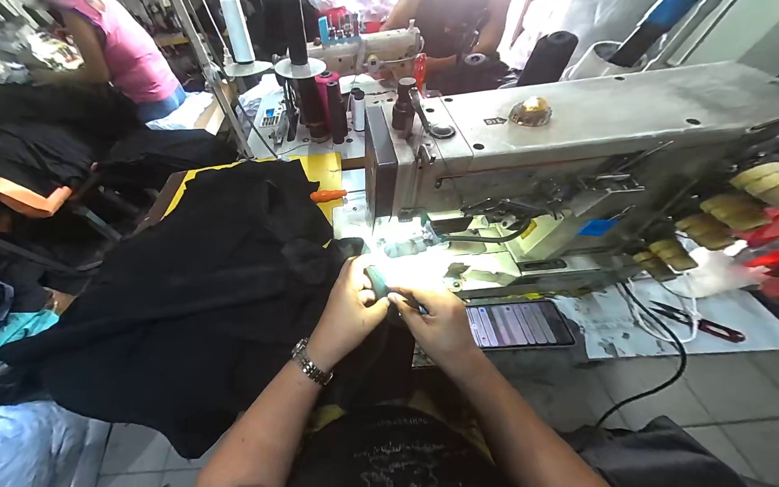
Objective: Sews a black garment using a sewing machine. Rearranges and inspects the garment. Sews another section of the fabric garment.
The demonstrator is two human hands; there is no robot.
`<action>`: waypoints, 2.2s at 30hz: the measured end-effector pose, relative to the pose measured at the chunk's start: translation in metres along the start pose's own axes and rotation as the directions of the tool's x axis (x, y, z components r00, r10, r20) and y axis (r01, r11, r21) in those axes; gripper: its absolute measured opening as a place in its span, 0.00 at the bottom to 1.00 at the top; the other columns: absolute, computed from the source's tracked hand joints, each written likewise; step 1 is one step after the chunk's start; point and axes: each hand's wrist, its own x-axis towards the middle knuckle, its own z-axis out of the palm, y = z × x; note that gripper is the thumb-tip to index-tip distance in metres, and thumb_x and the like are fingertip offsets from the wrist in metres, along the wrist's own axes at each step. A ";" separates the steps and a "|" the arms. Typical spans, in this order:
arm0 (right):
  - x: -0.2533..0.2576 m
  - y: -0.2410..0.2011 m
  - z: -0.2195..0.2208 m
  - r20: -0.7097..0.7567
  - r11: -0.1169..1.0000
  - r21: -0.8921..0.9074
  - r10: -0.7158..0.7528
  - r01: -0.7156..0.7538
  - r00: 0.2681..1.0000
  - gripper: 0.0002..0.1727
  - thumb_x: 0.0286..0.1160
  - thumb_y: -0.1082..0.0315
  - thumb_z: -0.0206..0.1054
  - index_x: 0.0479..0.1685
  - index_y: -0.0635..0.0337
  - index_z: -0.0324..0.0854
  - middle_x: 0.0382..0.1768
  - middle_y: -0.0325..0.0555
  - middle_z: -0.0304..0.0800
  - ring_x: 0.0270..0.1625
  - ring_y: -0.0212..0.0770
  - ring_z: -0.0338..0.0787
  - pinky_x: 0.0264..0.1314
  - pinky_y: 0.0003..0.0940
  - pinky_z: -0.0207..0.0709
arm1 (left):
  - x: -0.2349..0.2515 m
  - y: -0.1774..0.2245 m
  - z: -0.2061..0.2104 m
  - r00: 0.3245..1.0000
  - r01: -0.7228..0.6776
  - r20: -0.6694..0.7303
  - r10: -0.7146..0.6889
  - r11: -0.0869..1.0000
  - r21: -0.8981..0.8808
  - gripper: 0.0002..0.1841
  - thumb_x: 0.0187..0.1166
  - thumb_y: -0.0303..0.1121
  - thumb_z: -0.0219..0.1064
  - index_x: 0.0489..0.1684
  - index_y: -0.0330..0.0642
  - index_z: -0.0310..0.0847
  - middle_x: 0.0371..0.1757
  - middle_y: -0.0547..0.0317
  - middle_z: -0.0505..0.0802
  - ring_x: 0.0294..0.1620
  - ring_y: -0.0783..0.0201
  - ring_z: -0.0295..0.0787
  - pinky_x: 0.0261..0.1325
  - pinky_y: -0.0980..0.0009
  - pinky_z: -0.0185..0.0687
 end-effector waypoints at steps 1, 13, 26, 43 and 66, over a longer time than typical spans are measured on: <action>0.001 -0.001 0.002 0.013 1.000 -0.017 0.001 -0.001 1.000 0.10 0.77 0.63 0.69 0.47 0.53 0.95 0.42 0.40 0.98 0.47 0.33 0.95 0.54 0.30 0.88 | -0.001 0.001 0.000 1.000 0.005 0.004 -0.005 0.999 0.033 0.34 0.67 0.26 0.74 0.77 0.34 0.69 0.64 0.48 0.82 0.42 0.69 0.88 0.47 0.74 0.90; 0.005 -0.013 -0.007 -0.080 0.979 0.200 -0.009 0.025 0.997 0.10 0.84 0.66 0.64 0.44 0.63 0.87 0.39 0.43 0.91 0.39 0.25 0.85 0.46 0.17 0.80 | -0.004 0.008 -0.001 0.998 0.044 0.034 -0.054 0.971 0.234 0.32 0.70 0.30 0.74 0.77 0.33 0.73 0.76 0.42 0.76 0.45 0.73 0.87 0.49 0.81 0.85; 0.017 -0.017 -0.001 -0.109 0.961 0.278 0.031 0.001 0.994 0.08 0.83 0.71 0.60 0.43 0.66 0.82 0.34 0.40 0.90 0.33 0.22 0.87 0.38 0.17 0.84 | -0.005 0.009 0.003 0.997 -0.006 0.077 -0.017 0.954 0.300 0.34 0.70 0.30 0.72 0.81 0.32 0.71 0.78 0.40 0.75 0.46 0.73 0.86 0.49 0.81 0.85; 0.011 -0.022 -0.005 0.136 0.570 0.763 0.319 -0.304 0.938 0.03 0.87 0.74 0.55 0.45 0.60 0.73 0.23 0.34 0.85 0.21 0.26 0.81 0.27 0.22 0.80 | 0.002 0.004 0.005 0.995 -0.086 -0.019 0.093 0.967 0.240 0.23 0.75 0.36 0.73 0.67 0.34 0.82 0.64 0.49 0.85 0.43 0.74 0.86 0.45 0.81 0.85; -0.005 -0.044 -0.057 0.089 0.574 0.813 0.046 -0.099 0.995 0.07 0.90 0.56 0.60 0.54 0.43 0.79 0.29 0.27 0.78 0.26 0.22 0.77 0.31 0.19 0.76 | 0.004 0.002 0.011 0.984 -0.148 -0.039 0.176 0.911 0.386 0.19 0.71 0.30 0.69 0.61 0.34 0.87 0.55 0.48 0.89 0.37 0.73 0.82 0.41 0.81 0.80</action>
